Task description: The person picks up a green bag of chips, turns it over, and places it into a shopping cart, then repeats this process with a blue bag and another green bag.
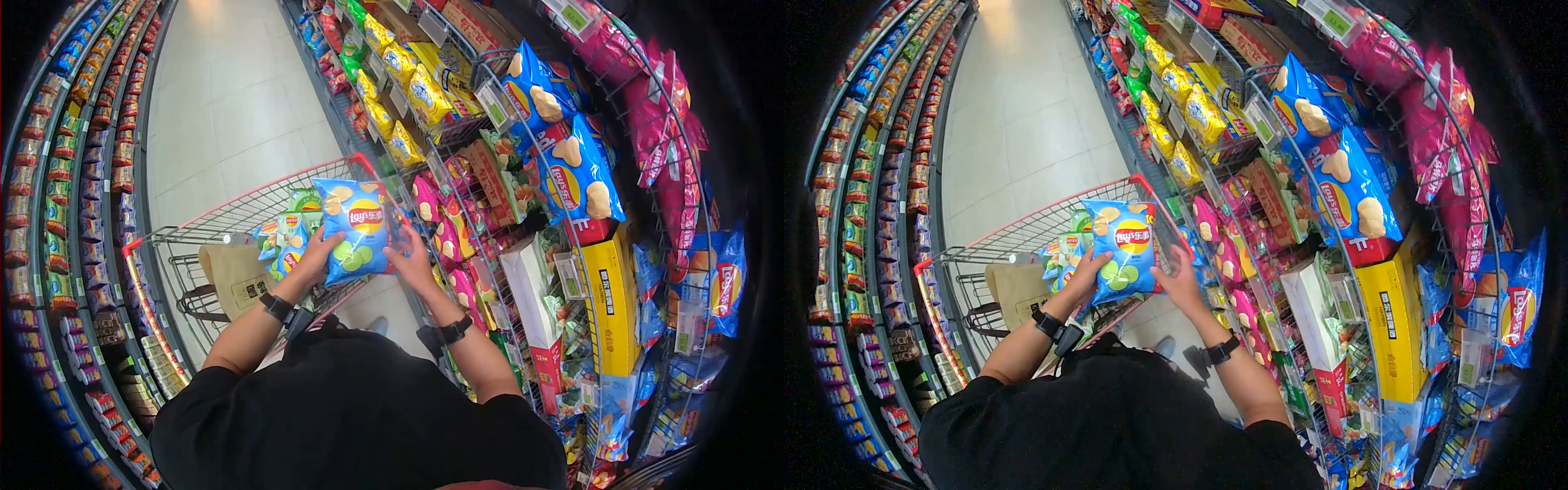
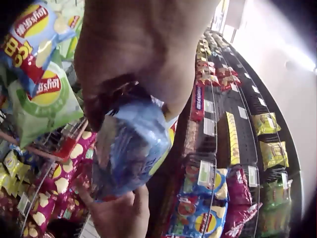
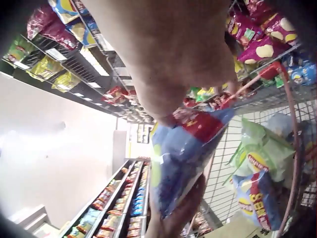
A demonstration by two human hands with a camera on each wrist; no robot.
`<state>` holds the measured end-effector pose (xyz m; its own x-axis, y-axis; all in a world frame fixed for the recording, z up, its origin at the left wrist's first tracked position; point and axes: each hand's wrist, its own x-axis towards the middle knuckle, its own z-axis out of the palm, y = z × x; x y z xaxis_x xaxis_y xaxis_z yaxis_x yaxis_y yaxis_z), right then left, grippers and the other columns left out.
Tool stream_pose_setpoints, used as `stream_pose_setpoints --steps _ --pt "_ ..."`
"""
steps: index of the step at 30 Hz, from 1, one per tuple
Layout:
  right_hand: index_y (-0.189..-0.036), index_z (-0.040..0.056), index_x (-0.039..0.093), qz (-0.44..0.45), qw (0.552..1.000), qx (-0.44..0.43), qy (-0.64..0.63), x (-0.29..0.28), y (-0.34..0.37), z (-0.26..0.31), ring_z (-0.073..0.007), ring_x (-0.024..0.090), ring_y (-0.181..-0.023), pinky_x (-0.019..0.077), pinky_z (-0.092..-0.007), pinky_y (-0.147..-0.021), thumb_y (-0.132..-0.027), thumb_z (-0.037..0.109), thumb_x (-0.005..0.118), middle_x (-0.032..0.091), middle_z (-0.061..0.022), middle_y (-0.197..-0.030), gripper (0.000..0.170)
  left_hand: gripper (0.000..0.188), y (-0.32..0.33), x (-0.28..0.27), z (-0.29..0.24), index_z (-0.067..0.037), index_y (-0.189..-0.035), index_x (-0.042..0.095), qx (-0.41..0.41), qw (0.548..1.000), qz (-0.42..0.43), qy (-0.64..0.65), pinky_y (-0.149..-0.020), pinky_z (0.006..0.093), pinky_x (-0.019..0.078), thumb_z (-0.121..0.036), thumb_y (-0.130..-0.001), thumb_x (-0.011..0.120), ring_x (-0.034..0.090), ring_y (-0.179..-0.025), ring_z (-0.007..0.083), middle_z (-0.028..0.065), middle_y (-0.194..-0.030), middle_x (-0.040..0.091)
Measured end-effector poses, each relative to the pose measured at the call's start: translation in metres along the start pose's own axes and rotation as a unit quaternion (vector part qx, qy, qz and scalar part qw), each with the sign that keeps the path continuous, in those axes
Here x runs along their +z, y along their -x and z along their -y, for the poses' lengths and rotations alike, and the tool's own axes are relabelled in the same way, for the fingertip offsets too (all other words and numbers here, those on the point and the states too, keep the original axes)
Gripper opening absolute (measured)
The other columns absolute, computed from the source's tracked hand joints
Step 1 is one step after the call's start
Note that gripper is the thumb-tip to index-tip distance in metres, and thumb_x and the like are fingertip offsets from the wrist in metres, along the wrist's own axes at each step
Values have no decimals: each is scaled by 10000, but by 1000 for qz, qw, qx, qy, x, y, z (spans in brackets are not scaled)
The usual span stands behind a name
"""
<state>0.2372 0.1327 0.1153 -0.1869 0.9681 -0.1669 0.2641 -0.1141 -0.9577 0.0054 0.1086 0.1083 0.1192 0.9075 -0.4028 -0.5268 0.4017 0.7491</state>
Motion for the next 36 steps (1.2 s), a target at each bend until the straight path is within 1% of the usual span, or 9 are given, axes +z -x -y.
stream_pose_setpoints --steps 4,5,10,14,18,23,29,32,36 --pt "-1338 -12 410 146 957 225 -112 15 -3 4 -181 608 -1007 505 -301 -771 -859 184 699 616 -165 -1136 593 538 -14 -37 3 5 -1307 406 -69 996 -5 -55 -897 331 514 -275 -903 624 593 -1068 203 127 -1219 566" --pt "-1327 -5 423 132 965 205 -93 24 -2 -14 -161 632 -917 510 -297 -763 -862 160 684 662 -120 -1018 558 574 -16 -44 5 12 -1320 393 -88 992 -26 -91 -899 330 512 -291 -896 635 589 -1074 204 133 -1226 560" --pt "-1325 62 444 156 965 183 -107 46 -8 -56 -162 583 -1012 509 -315 -790 -864 145 668 594 -83 -1181 519 856 -19 -69 19 54 -1415 271 -127 937 -69 -318 -893 328 492 -360 -821 727 569 -1097 220 182 -1286 522" --pt "-1312 54 461 127 965 177 -146 42 -4 -39 -172 577 -1043 503 -304 -811 -862 116 654 585 -82 -1208 494 885 -22 -66 13 75 -1418 247 -57 951 -91 -288 -955 336 447 -324 -803 743 533 -1152 251 216 -1309 493" --pt "-1266 57 505 92 977 161 -106 17 -3 -35 -161 587 -1031 499 -291 -795 -860 105 649 593 -71 -1201 433 783 -56 -78 18 27 -1417 273 22 960 -131 -248 -817 328 512 -284 -844 707 598 -1022 224 176 -1232 545" --pt "-1234 62 528 49 970 189 -143 -20 14 -18 -136 603 -976 495 -265 -760 -874 98 623 605 -42 -1168 374 691 -87 -61 -4 -23 -1446 297 -23 980 -97 -174 -872 318 488 -210 -881 648 605 -1052 226 164 -1206 586" --pt "-1233 47 521 -88 988 -25 -121 -93 42 1 -159 613 -993 499 -289 -815 -862 -15 590 612 -73 -1151 383 484 -93 49 -52 -25 -1319 504 144 921 105 -348 -935 326 470 -144 -869 638 560 -1151 221 122 -1226 595" --pt "-1266 17 505 -246 961 -121 21 -133 87 117 -190 572 -1124 469 -308 -939 -850 -55 558 570 -119 -1258 425 478 -87 132 -78 -39 -1331 491 235 890 194 -339 -968 325 445 -112 -877 622 524 -1194 209 96 -1288 554" --pt "-1293 18 496 -442 799 -282 294 -201 144 175 -242 474 -1266 370 -388 -1043 -807 -25 596 509 -132 -1354 498 533 -55 244 -115 -58 -1357 467 398 794 291 -355 -1039 359 376 -104 -854 636 443 -1286 240 126 -1390 459"
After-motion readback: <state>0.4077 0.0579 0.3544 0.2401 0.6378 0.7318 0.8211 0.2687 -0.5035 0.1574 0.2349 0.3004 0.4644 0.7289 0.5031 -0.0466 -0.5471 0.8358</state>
